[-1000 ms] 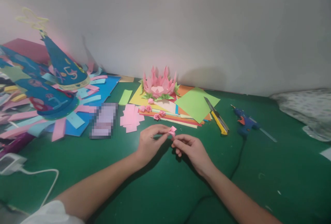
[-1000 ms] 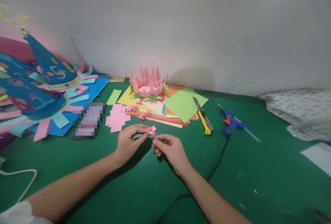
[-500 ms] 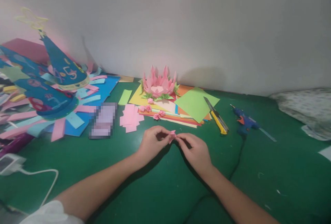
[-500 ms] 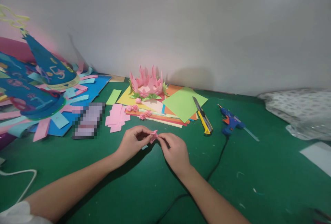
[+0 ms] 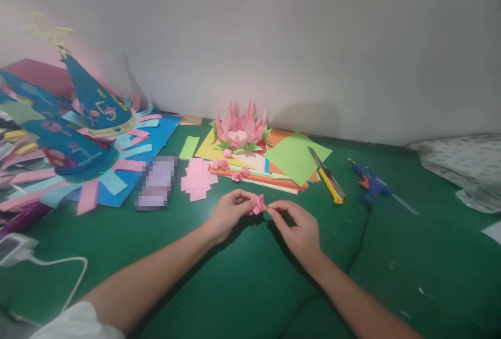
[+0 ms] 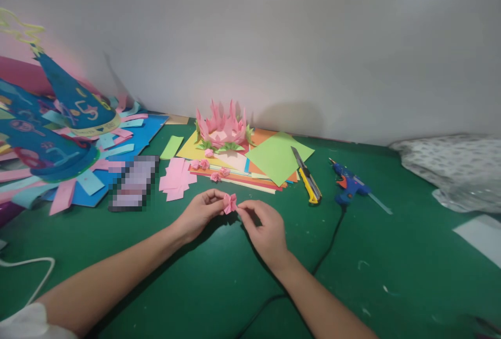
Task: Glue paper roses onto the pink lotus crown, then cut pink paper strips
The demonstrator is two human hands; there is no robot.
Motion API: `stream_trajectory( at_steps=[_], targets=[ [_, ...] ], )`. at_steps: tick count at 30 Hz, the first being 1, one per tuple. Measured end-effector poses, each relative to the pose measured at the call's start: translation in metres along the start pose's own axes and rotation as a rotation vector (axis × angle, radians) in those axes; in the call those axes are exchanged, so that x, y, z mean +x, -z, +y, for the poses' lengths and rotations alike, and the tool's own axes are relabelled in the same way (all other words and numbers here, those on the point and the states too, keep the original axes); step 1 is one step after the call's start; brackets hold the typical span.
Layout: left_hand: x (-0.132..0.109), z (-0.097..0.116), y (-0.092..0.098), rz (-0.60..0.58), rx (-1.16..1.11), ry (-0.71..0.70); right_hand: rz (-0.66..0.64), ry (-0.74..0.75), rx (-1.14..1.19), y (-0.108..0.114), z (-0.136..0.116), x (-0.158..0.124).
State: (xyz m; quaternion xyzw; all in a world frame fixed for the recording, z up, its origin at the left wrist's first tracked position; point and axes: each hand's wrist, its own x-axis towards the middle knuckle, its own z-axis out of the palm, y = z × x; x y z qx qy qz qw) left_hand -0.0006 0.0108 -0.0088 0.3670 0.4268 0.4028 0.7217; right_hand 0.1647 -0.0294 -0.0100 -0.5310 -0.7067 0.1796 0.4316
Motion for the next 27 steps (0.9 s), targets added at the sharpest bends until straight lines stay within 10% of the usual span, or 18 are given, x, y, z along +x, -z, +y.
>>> stream_trajectory(
  at_steps=[10,27],
  targets=[
    [-0.0032,-0.0007,-0.0038,-0.005,-0.007,-0.021,0.009,0.253,-0.050,-0.0009,0.0000,0.0037],
    [0.0010,0.0024,0.0045,-0.138,-0.272,0.245,0.067,0.050,0.184,-0.0043,0.0059,0.0011]
  ],
)
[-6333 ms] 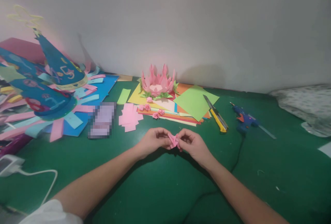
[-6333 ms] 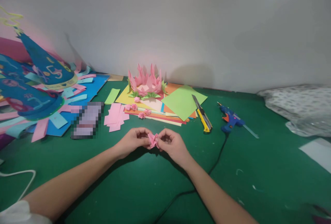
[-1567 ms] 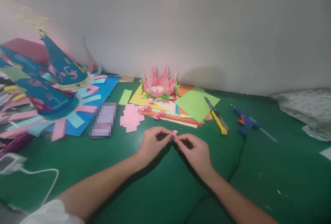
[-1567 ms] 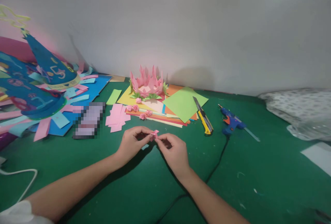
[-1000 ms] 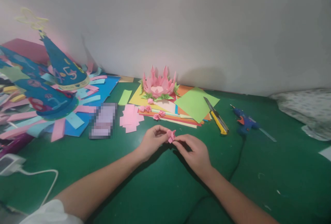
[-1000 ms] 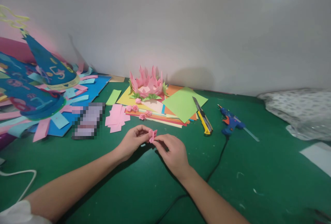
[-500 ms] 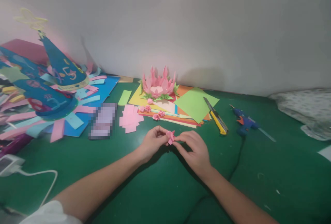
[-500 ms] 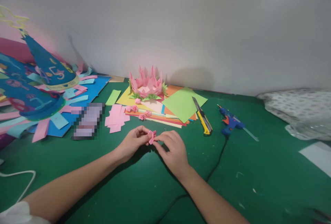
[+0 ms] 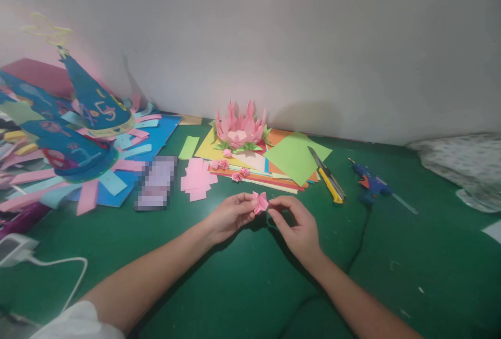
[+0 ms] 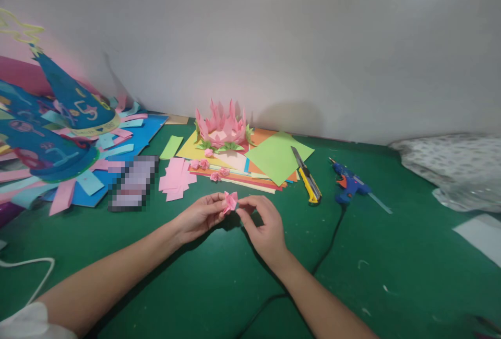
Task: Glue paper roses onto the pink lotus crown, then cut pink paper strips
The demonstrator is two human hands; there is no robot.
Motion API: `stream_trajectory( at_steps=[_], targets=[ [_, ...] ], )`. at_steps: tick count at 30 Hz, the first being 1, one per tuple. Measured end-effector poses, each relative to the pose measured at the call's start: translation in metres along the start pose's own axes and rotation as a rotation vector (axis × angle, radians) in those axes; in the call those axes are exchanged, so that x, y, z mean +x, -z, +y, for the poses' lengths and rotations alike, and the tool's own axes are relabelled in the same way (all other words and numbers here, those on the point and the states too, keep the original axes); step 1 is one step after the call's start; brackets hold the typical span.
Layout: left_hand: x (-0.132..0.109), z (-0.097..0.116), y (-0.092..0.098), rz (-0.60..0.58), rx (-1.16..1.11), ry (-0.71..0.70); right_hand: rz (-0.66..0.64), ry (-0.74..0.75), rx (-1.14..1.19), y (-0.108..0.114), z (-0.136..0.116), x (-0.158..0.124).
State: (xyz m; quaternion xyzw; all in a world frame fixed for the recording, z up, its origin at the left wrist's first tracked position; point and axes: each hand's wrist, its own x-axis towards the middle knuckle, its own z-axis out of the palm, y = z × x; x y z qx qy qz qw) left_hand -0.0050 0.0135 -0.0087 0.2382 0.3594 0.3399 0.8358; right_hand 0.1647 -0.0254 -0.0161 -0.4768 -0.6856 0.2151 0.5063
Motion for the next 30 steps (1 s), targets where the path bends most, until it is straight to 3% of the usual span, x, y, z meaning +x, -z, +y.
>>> stream_trajectory(
  at_steps=[10,24,30],
  targets=[
    [-0.0042,0.0026,-0.0021,-0.066,0.000,0.092,-0.035,0.191,-0.060,0.0025,-0.0035,0.0017],
    [-0.0058,0.0030,0.0021,-0.103,0.052,0.114,-0.128,0.178,0.025,0.0061,-0.0078,0.0043],
    [-0.0038,0.0012,0.0015,-0.065,0.141,-0.008,-0.111,0.148,-0.017,0.0037,-0.0077,0.0044]
  ],
)
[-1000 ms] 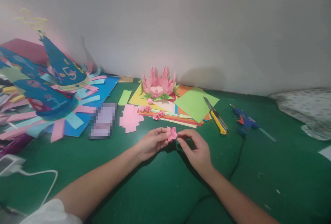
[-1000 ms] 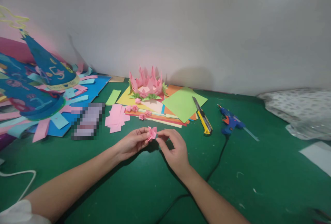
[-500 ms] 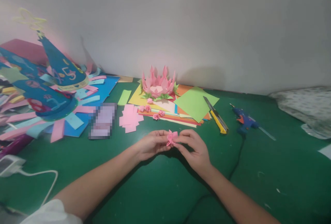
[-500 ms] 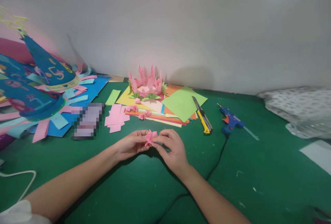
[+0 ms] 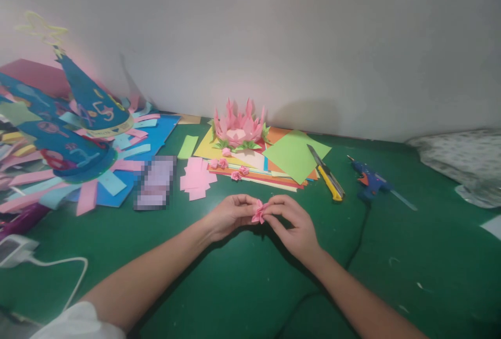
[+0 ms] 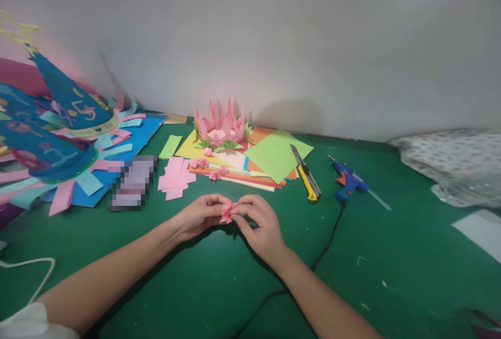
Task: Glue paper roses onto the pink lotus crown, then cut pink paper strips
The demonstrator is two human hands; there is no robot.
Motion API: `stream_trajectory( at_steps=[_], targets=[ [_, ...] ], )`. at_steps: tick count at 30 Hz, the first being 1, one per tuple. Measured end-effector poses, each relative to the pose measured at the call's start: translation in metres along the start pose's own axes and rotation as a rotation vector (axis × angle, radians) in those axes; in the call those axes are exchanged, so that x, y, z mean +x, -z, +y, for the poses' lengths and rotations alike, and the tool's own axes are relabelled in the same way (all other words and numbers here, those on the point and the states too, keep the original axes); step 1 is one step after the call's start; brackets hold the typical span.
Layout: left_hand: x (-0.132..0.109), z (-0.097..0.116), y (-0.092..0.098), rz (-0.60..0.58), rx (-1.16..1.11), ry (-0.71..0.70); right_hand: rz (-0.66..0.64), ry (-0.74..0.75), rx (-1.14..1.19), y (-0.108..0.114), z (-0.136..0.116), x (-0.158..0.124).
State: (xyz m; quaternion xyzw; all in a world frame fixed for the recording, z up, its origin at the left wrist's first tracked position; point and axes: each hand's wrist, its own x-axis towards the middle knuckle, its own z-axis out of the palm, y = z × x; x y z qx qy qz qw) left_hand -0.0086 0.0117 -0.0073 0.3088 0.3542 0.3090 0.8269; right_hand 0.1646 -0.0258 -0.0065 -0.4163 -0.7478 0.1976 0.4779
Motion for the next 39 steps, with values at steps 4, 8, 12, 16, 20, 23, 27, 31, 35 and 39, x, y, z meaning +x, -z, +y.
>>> stream_trajectory(
  at_steps=[4,8,12,16,20,23,27,31,35,39],
  targets=[
    [0.001,-0.001,0.001,0.072,0.112,-0.081,-0.054,0.055,-0.078,0.001,0.003,0.000],
    [0.001,-0.002,0.001,0.102,0.238,-0.172,-0.109,0.106,-0.156,0.001,0.006,0.000],
    [0.002,-0.003,-0.001,0.134,0.296,-0.227,-0.082,0.053,-0.207,-0.001,0.007,0.000],
    [0.003,-0.004,-0.003,0.189,0.288,-0.290,-0.081,-0.114,-0.045,-0.003,0.007,-0.001],
    [0.003,-0.004,-0.004,0.205,0.307,-0.294,-0.111,-0.218,0.057,-0.004,0.006,-0.001],
    [0.002,-0.005,-0.005,0.220,0.346,-0.321,-0.089,-0.273,0.080,-0.005,0.004,0.000],
    [0.001,-0.006,-0.008,0.256,0.354,-0.394,-0.006,-0.252,0.051,-0.003,0.003,0.000],
    [-0.002,-0.008,-0.008,0.299,0.480,-0.537,-0.004,-0.247,0.052,-0.003,0.001,0.001],
    [-0.005,-0.010,-0.007,0.326,0.651,-0.682,0.014,-0.274,0.034,-0.004,0.000,0.001],
    [-0.005,-0.011,-0.006,0.329,0.665,-0.672,0.018,-0.256,-0.019,-0.004,0.001,-0.001]
  ],
)
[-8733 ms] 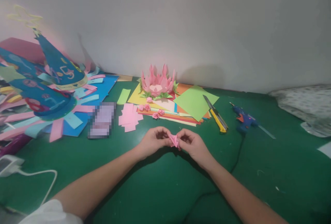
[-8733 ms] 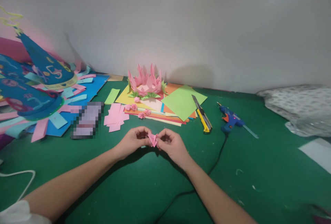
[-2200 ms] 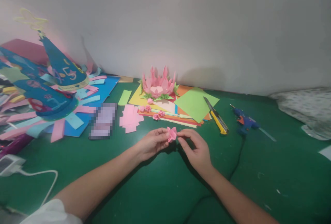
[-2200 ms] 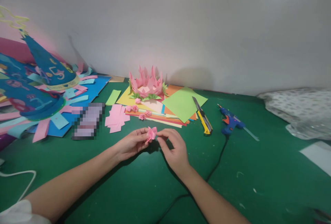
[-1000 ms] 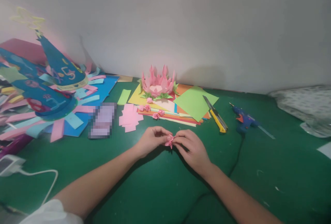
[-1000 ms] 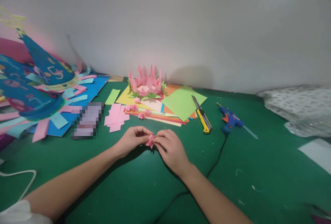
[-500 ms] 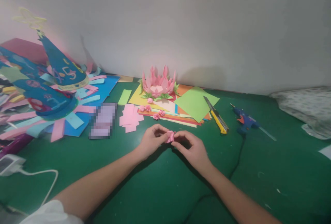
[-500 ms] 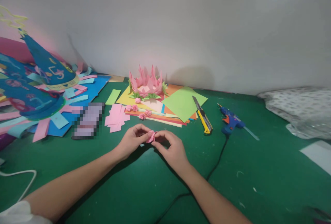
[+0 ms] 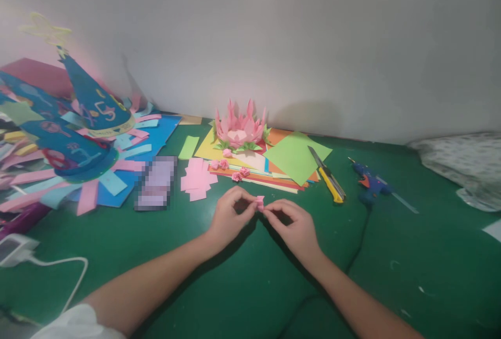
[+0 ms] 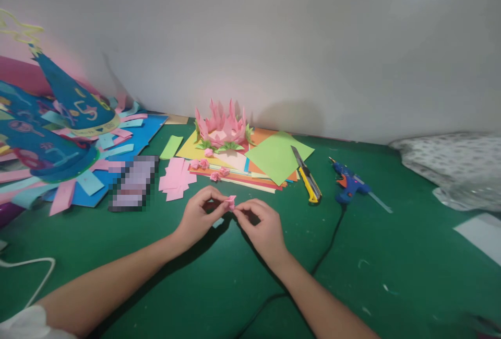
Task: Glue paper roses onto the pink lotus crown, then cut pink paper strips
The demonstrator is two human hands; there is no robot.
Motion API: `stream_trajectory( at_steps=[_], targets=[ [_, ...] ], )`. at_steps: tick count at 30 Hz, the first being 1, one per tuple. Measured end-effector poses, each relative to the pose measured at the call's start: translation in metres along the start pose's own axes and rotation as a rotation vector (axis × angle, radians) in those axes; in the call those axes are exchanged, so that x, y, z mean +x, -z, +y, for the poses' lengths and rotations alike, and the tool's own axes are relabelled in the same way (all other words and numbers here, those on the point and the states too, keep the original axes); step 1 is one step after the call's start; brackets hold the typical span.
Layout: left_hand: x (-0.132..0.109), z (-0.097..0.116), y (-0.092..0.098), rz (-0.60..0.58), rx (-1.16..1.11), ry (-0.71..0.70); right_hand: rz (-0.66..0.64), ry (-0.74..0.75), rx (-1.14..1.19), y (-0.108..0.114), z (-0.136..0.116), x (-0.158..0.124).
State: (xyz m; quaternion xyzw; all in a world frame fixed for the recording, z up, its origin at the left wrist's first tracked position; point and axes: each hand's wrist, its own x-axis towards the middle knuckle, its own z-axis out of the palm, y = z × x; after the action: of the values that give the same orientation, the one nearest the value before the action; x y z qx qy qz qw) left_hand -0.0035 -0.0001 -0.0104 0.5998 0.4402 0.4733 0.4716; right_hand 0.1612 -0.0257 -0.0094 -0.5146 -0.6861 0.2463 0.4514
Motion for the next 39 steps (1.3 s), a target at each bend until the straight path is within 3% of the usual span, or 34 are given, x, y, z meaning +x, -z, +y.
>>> stream_trajectory(
  at_steps=[8,17,21,26,33,39],
  targets=[
    [0.003,0.000,-0.002,-0.075,-0.034,0.084,-0.016,0.061,-0.105,-0.001,0.003,-0.004],
    [0.006,0.007,0.001,-0.202,-0.260,0.285,0.036,-0.028,-0.073,0.001,0.009,0.001],
    [0.007,0.003,0.000,-0.187,-0.265,0.335,-0.023,-0.067,-0.035,-0.001,0.009,0.000],
    [0.008,-0.002,0.001,-0.156,-0.113,0.198,-0.069,-0.048,-0.051,-0.002,0.008,-0.002],
    [0.007,-0.005,-0.002,-0.199,-0.326,0.460,-0.079,0.060,-0.139,0.001,0.007,-0.003],
    [0.009,-0.004,-0.001,-0.188,-0.360,0.460,-0.067,0.041,-0.118,-0.001,0.010,-0.004]
  ],
)
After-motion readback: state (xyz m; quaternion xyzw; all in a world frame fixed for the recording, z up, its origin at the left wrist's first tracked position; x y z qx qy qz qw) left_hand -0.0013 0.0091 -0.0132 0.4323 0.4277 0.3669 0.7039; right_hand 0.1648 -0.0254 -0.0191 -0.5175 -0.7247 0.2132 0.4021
